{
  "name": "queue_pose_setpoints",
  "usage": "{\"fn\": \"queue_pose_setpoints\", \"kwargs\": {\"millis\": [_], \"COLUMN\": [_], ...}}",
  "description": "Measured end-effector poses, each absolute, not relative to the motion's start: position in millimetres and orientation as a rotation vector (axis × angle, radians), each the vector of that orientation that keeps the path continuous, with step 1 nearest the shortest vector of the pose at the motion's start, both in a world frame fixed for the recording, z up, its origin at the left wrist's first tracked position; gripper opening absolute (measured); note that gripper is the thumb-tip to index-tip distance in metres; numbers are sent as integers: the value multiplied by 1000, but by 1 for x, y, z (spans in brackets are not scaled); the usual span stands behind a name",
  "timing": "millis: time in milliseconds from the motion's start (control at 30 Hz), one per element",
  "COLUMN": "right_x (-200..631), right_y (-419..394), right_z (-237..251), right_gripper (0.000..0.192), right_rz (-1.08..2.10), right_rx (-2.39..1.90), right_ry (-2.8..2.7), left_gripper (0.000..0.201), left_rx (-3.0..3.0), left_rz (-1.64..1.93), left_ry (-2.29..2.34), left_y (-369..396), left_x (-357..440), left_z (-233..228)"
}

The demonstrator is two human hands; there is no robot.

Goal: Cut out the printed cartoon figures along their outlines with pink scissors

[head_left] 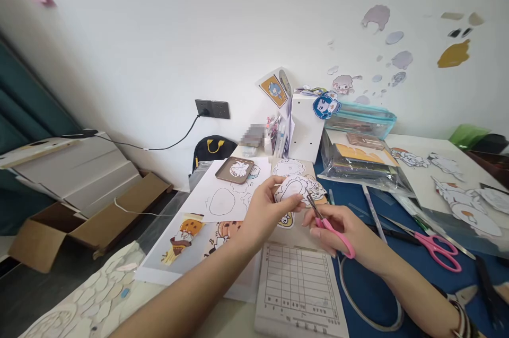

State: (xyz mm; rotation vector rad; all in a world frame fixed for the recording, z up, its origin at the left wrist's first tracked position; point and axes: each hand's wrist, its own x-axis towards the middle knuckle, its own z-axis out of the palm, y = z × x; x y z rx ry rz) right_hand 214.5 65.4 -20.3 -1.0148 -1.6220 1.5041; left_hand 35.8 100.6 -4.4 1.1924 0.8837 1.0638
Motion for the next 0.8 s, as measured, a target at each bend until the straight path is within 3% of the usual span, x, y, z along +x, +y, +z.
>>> {"fn": "queue_pose_setpoints", "kwargs": {"millis": [133, 433, 633, 800], "right_x": [213, 216, 215, 215], "right_y": [65, 69, 67, 67], "right_z": [-21, -22, -20, -19], "right_gripper": [13, 13, 12, 10], "right_rz": [1488, 1495, 1492, 1515], "right_rx": [-1041, -1037, -1058, -1059], "right_ry": [-1613, -1633, -1615, -1598], "left_gripper": [18, 26, 20, 30], "left_rx": [1223, 1336, 1324, 1310], "left_rz": [992, 898, 843, 864], "left_ry": [871, 872, 877, 905], "left_y": [101, 102, 106, 107], "left_x": [36, 35, 31, 30], "left_z": [-5, -6, -4, -5]}}
